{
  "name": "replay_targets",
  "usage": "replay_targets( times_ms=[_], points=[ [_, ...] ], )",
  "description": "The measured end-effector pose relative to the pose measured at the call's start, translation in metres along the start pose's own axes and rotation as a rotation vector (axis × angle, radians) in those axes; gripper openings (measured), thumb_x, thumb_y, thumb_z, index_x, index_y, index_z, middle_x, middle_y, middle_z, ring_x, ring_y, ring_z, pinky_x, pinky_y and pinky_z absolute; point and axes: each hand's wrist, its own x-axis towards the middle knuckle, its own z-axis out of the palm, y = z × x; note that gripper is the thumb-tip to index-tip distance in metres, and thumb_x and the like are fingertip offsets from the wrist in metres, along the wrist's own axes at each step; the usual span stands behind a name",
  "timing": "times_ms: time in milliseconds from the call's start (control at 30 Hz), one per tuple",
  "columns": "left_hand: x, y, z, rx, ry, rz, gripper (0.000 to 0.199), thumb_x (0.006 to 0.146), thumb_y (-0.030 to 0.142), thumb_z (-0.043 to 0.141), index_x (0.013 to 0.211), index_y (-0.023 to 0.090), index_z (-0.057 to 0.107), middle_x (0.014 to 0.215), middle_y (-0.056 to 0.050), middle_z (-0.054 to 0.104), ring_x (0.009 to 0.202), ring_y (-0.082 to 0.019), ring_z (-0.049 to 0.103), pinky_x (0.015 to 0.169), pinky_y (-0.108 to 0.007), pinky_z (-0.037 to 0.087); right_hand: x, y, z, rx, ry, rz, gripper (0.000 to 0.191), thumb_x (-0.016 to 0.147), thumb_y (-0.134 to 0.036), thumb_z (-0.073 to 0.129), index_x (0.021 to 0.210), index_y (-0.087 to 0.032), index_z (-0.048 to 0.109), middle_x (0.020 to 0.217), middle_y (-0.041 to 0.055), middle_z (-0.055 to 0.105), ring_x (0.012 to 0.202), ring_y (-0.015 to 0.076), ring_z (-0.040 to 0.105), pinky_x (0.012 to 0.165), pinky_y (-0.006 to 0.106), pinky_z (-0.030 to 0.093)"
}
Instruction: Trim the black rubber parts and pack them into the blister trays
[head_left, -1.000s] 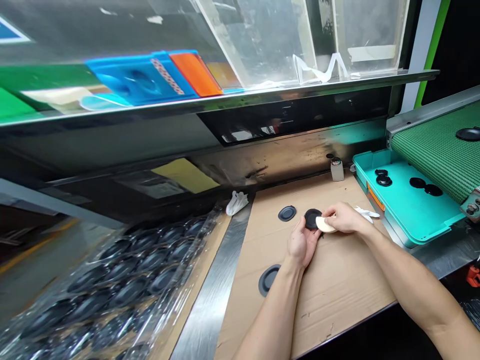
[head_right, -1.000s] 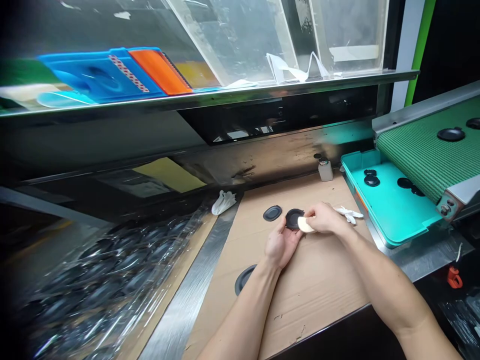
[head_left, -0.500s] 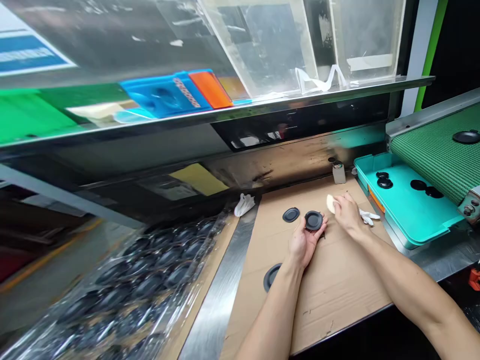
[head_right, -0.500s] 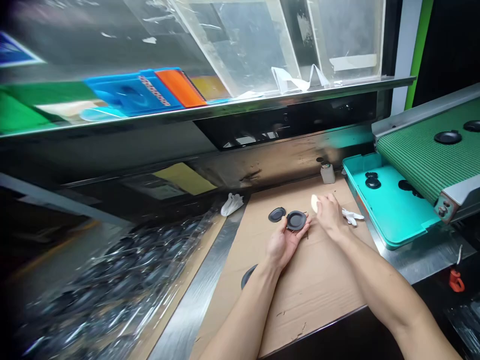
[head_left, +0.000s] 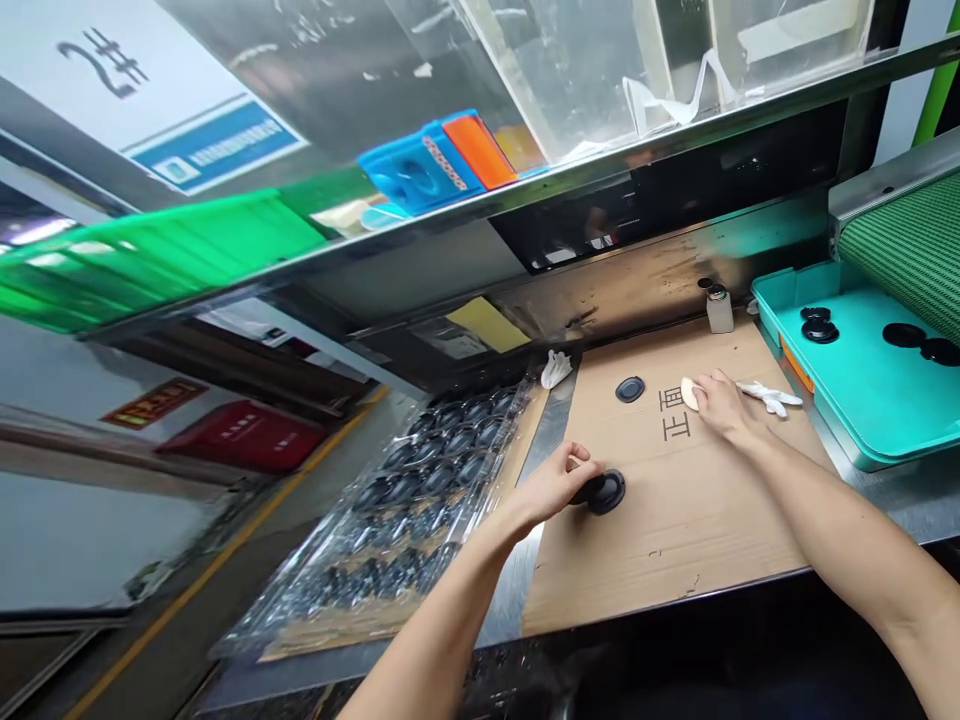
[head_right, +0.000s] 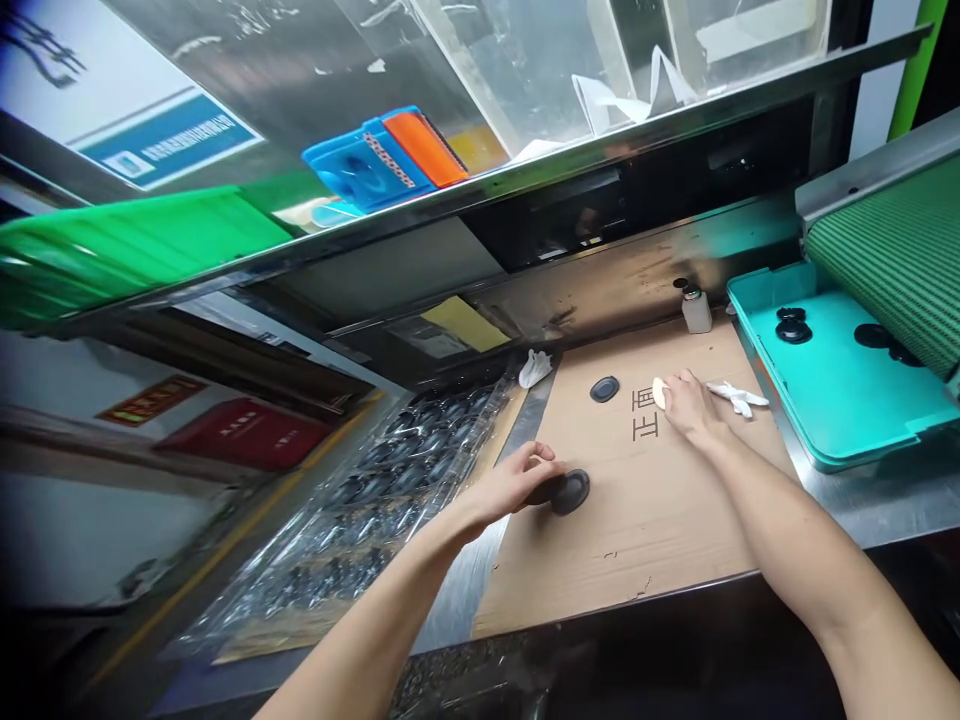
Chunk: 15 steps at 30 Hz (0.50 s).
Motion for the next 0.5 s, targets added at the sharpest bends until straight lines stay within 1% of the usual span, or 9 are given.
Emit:
replay_targets(
  times_ms=[100,200,267,367,433,500],
  points=[
    [0.005,-0.006,0.008,0.105,0.016,-0.014,0.039,0.066,0.051,0.074,0.079,0.020,0.055,0.062,0.002,0.057,0.054,-0.013,0.047,0.049,-0.023,0.030,0.000,0.000,-0.003,0.002,-0.008,0.004,0.030,0.101,-0.027,0.041,0.111,-0.019,0.067,0.106,0.0101,0.061,0.096,0.0218,0.059,0.085,0.029,0.041],
    [0.009,-0.006,0.016,0.139,0.071,-0.009,0.040,0.063,0.053,0.075,0.077,0.021,0.057,0.061,0.001,0.060,0.056,-0.016,0.051,0.052,-0.026,0.033,-0.001,0.000,-0.004,0.002,-0.024,0.008,0.031,0.101,-0.026,0.040,0.112,-0.018,0.068,0.107,0.0109,0.061,0.098,0.0221,0.059,0.087,0.029,0.041],
    [0.009,-0.007,0.017,0.151,0.093,0.016,0.042,0.063,0.055,0.076,0.079,0.021,0.059,0.059,0.001,0.060,0.056,-0.017,0.053,0.054,-0.026,0.034,-0.001,0.000,-0.004,0.009,-0.026,0.007,0.031,0.101,-0.026,0.040,0.115,-0.018,0.067,0.108,0.0110,0.062,0.101,0.0224,0.059,0.088,0.029,0.041],
    [0.003,-0.010,0.014,0.188,0.069,0.055,0.041,0.067,0.057,0.074,0.083,0.021,0.063,0.061,0.000,0.062,0.060,-0.020,0.058,0.059,-0.028,0.039,-0.001,0.000,-0.004,0.026,-0.025,0.007,0.032,0.100,-0.026,0.042,0.120,-0.018,0.066,0.112,0.0112,0.062,0.104,0.0228,0.059,0.090,0.029,0.041],
    [-0.004,-0.011,0.011,0.227,0.072,0.089,0.044,0.066,0.058,0.075,0.088,0.021,0.068,0.071,-0.005,0.067,0.068,-0.025,0.064,0.064,-0.031,0.044,-0.001,0.000,-0.003,0.029,-0.033,0.013,0.032,0.100,-0.027,0.042,0.120,-0.019,0.066,0.112,0.0116,0.062,0.103,0.0232,0.060,0.089,0.030,0.042],
    [-0.011,-0.013,0.009,0.258,0.110,0.138,0.056,0.057,0.056,0.082,0.099,0.021,0.072,0.095,-0.010,0.071,0.085,-0.030,0.068,0.075,-0.034,0.049,-0.001,0.001,-0.003,0.032,-0.040,0.016,0.032,0.100,-0.027,0.042,0.120,-0.019,0.066,0.112,0.0117,0.062,0.103,0.0233,0.060,0.090,0.030,0.042]
  ],
)
